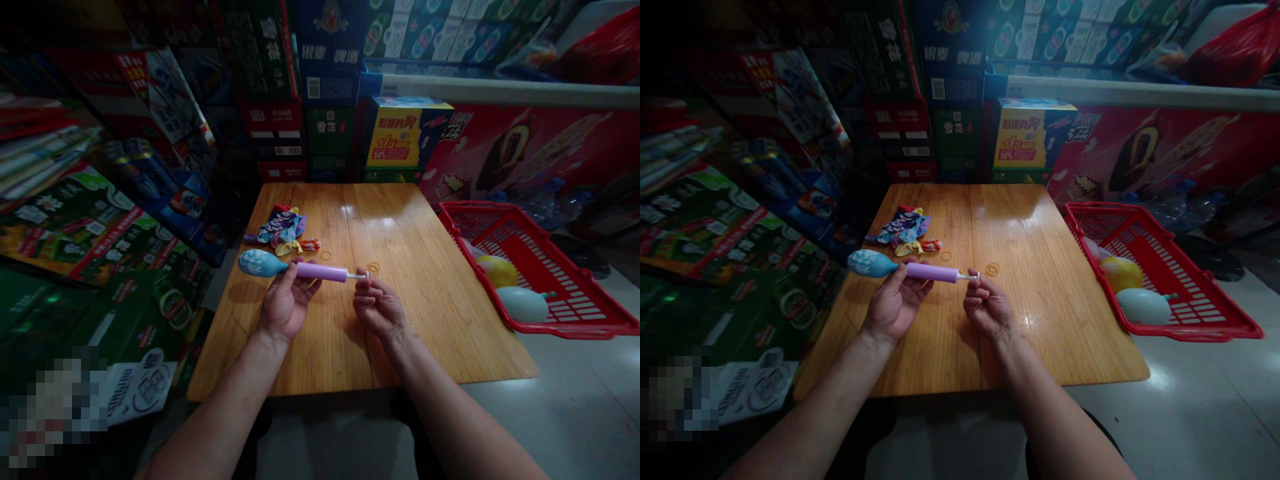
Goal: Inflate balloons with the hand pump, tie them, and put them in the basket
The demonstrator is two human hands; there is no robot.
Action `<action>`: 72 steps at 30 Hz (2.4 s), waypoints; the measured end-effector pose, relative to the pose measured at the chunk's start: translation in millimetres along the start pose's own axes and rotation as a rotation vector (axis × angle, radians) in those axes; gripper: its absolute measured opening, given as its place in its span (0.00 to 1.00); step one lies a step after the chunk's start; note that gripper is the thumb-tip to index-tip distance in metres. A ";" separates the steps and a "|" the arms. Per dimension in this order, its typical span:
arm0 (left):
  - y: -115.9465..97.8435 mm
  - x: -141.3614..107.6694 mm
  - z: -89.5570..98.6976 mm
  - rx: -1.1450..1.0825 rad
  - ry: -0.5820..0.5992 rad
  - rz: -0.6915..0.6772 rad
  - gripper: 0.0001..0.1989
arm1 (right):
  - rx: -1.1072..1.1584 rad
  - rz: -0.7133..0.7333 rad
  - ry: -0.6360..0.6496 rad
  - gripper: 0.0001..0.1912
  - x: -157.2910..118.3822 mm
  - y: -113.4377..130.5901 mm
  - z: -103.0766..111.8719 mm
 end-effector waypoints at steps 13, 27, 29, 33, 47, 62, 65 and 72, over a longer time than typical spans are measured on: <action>13.3 -19.4 -11.2 -0.044 0.046 0.052 0.15 | -0.010 -0.055 0.007 0.07 4.2 -26.6 7.1; 12.0 -5.5 -0.8 -0.038 0.004 0.026 0.11 | -0.056 0.025 0.032 0.08 -0.8 0.5 2.6; 24.0 -11.8 0.3 -0.043 -0.013 0.084 0.12 | -0.054 0.007 0.010 0.08 4.1 -9.0 7.0; 30.3 -10.9 1.4 -0.071 -0.018 0.086 0.13 | -0.059 -0.026 0.014 0.07 7.4 -17.0 4.0; 6.6 -7.1 2.7 0.006 0.016 0.057 0.15 | -0.088 0.023 0.011 0.08 2.3 -13.6 -2.5; -11.2 12.6 10.8 0.010 -0.079 -0.054 0.12 | -0.100 0.083 0.015 0.08 -4.1 5.1 -4.2; -5.5 3.6 5.7 0.048 -0.032 -0.047 0.14 | -0.132 0.063 -0.014 0.06 0.1 -7.1 -2.1; 18.5 -14.3 -1.4 0.038 -0.021 0.003 0.14 | -0.066 0.000 -0.067 0.05 6.3 -28.7 -0.5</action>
Point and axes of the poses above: each hand's wrist, its own x-axis towards the middle knuckle, its own z-axis out of the back of the hand, y = z × x, the point moved 3 cm from there along x, towards the middle knuckle, and after that the axes turned 7 degrees about -z, right-handed, at the moved point
